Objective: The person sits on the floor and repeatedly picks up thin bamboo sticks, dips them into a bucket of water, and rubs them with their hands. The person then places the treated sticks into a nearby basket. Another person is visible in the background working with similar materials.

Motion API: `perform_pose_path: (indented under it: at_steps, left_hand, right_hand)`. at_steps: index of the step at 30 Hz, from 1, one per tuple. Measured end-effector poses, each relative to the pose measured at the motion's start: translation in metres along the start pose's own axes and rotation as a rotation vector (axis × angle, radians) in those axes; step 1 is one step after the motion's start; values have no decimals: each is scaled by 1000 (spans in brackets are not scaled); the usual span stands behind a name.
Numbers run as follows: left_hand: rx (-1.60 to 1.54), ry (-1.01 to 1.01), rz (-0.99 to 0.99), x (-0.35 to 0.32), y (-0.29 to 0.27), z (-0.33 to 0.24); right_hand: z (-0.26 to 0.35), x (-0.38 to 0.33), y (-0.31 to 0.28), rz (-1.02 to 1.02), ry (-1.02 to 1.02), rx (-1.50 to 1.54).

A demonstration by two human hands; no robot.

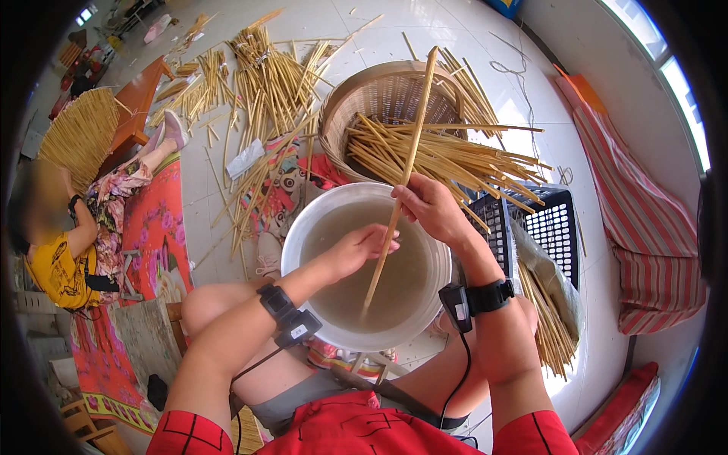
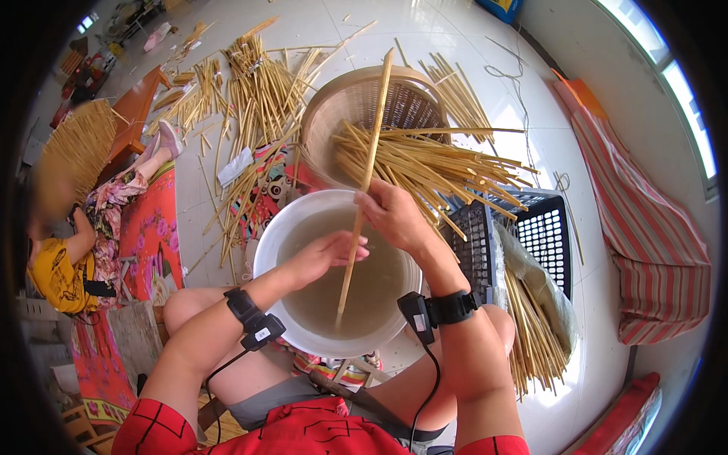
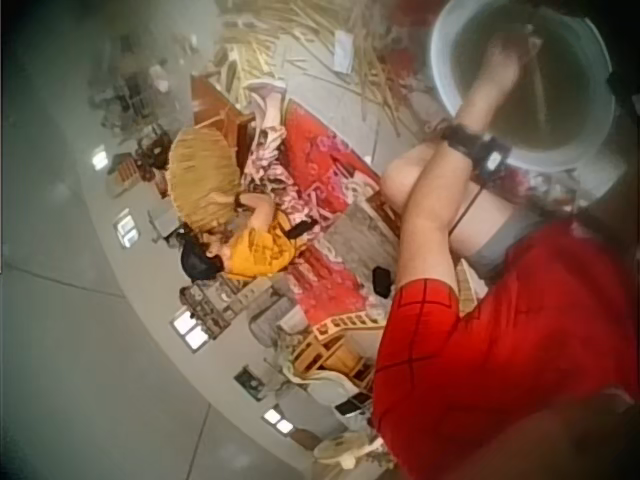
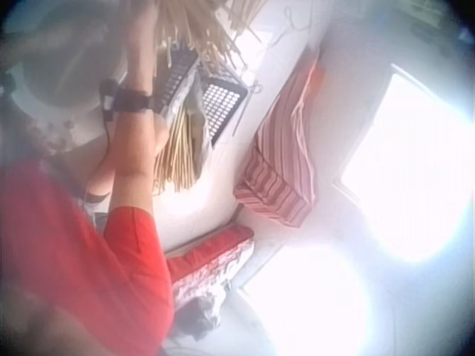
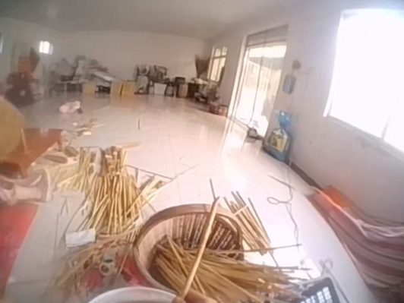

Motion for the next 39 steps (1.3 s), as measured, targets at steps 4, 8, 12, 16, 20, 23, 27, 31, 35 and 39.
perform_pose_path:
  at_steps: [4,8,12,16,20,23,27,31,35,39]
  left_hand:
    - [-91,71,6,-3,3,-12]
    - [4,101,-1,-3,3,-12]
    - [28,150,-21,-7,8,-16]
    - [-1,145,-11,-6,7,-13]
    - [-53,105,17,-6,4,-15]
    - [-346,45,125,-7,7,-9]
    - [-377,62,97,-8,12,-6]
    - [-405,37,78,-13,16,-14]
    - [-367,16,33,-16,19,-20]
    - [-293,85,59,-9,12,-9]
  right_hand:
    - [0,1,5,-33,-5,12]
    - [-3,4,8,-34,-17,-13]
    - [-3,4,7,-44,-12,-20]
    - [4,4,8,-56,-6,24]
    - [5,4,6,-53,9,31]
    - [2,4,9,-30,-40,5]
    - [4,4,10,4,-32,-26]
    - [6,4,11,-27,-25,61]
    - [6,3,9,-31,-34,63]
    - [12,4,9,-35,-40,47]
Point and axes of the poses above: each hand's wrist, its own x-axis towards the middle knuckle, its own y-axis out of the palm, z = x × y, the point moved 1 cm from there along x, towards the middle knuckle, and after that the axes turned 14 degrees about -y, right-handed, at the moved point
